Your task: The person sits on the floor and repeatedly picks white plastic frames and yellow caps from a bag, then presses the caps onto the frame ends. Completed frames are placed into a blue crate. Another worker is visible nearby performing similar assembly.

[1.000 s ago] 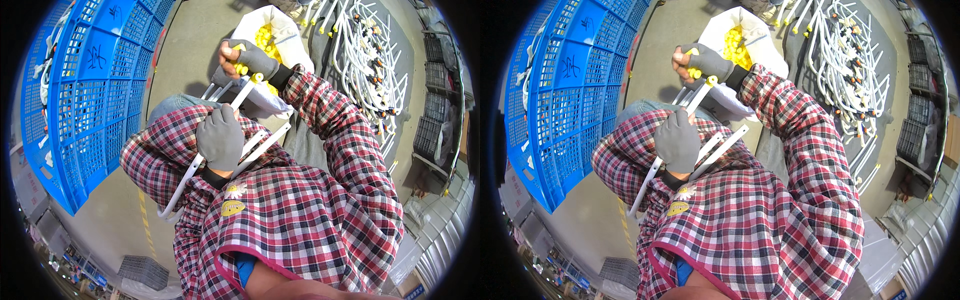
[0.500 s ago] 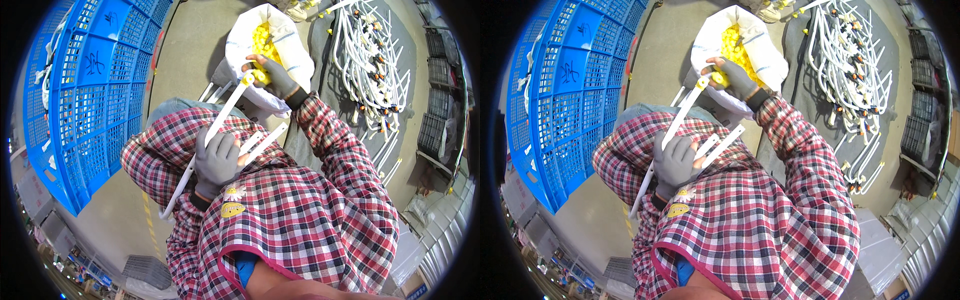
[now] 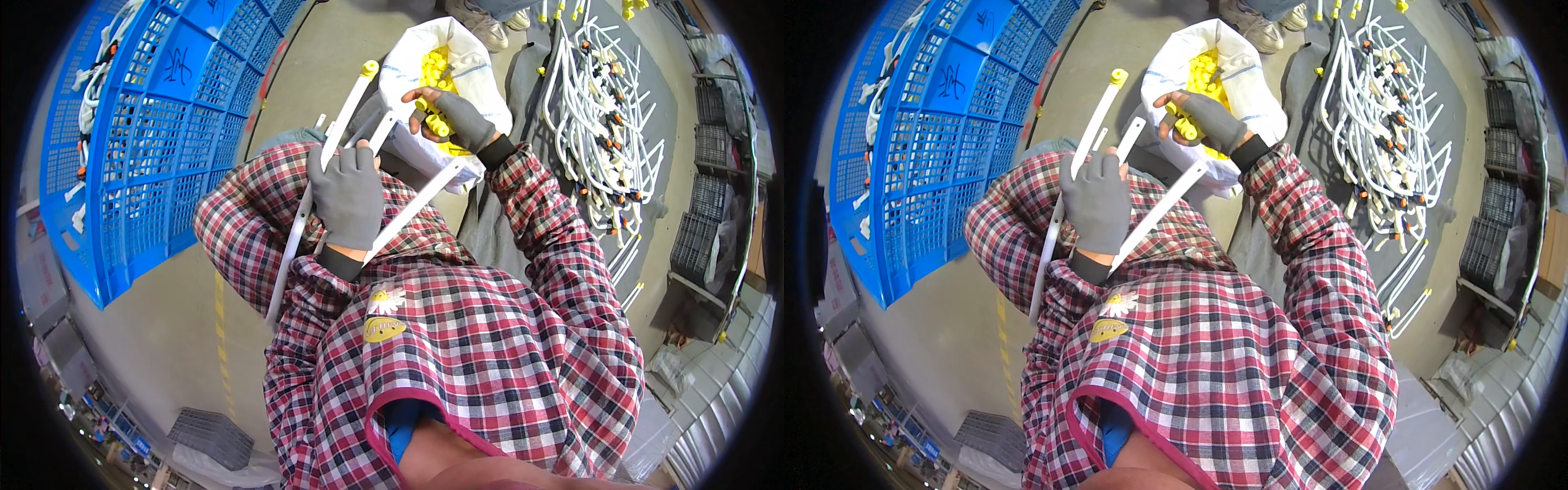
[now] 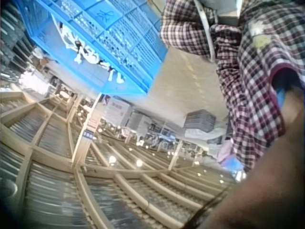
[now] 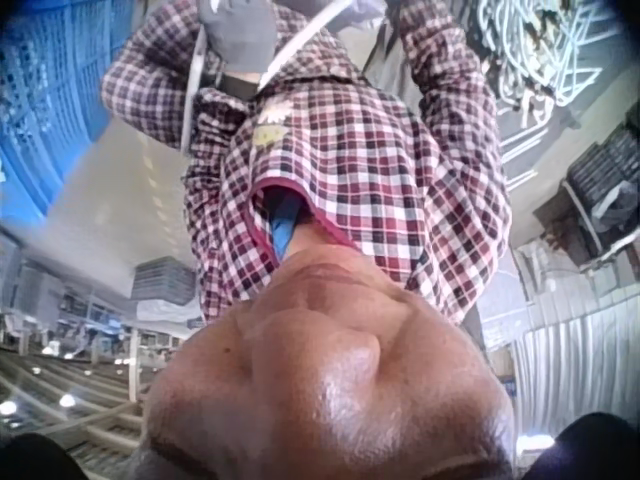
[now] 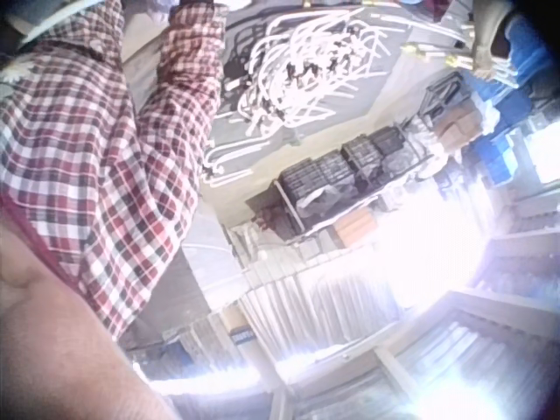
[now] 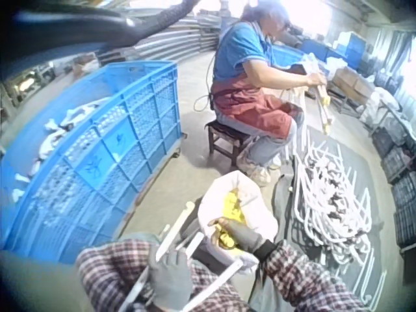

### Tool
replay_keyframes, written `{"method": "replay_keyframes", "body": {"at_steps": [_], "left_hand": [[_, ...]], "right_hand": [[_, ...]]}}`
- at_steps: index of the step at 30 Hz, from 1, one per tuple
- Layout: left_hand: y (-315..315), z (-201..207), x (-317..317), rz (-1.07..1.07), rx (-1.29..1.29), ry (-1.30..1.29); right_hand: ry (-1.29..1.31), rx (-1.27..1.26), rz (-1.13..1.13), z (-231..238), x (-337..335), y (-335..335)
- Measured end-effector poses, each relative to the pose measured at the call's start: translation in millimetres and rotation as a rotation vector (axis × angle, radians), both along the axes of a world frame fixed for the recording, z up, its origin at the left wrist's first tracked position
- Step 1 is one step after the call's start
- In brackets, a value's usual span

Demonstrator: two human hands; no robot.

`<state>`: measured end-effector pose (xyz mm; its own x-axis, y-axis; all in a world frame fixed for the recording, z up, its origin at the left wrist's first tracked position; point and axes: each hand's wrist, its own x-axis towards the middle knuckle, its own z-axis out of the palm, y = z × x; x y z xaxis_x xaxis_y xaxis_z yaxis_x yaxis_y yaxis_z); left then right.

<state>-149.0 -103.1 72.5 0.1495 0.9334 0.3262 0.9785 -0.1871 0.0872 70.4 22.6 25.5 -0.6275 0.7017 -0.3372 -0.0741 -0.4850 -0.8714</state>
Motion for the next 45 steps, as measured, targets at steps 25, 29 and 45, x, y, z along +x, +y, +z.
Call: {"method": "replay_keyframes", "body": {"at_steps": [25,29,45], "left_hand": [[-1,-27,6,-0.053,0.097,-0.088],[0,-27,7,-0.069,0.104,-0.08],[0,-11,14,-0.055,-0.002,-0.107]], "right_hand": [[-0.527,0.065,0.475,39,-21,43],[-0.503,-0.16,0.554,38,-21,61],[-0.639,0.476,0.335,-45,-41,80]]}}
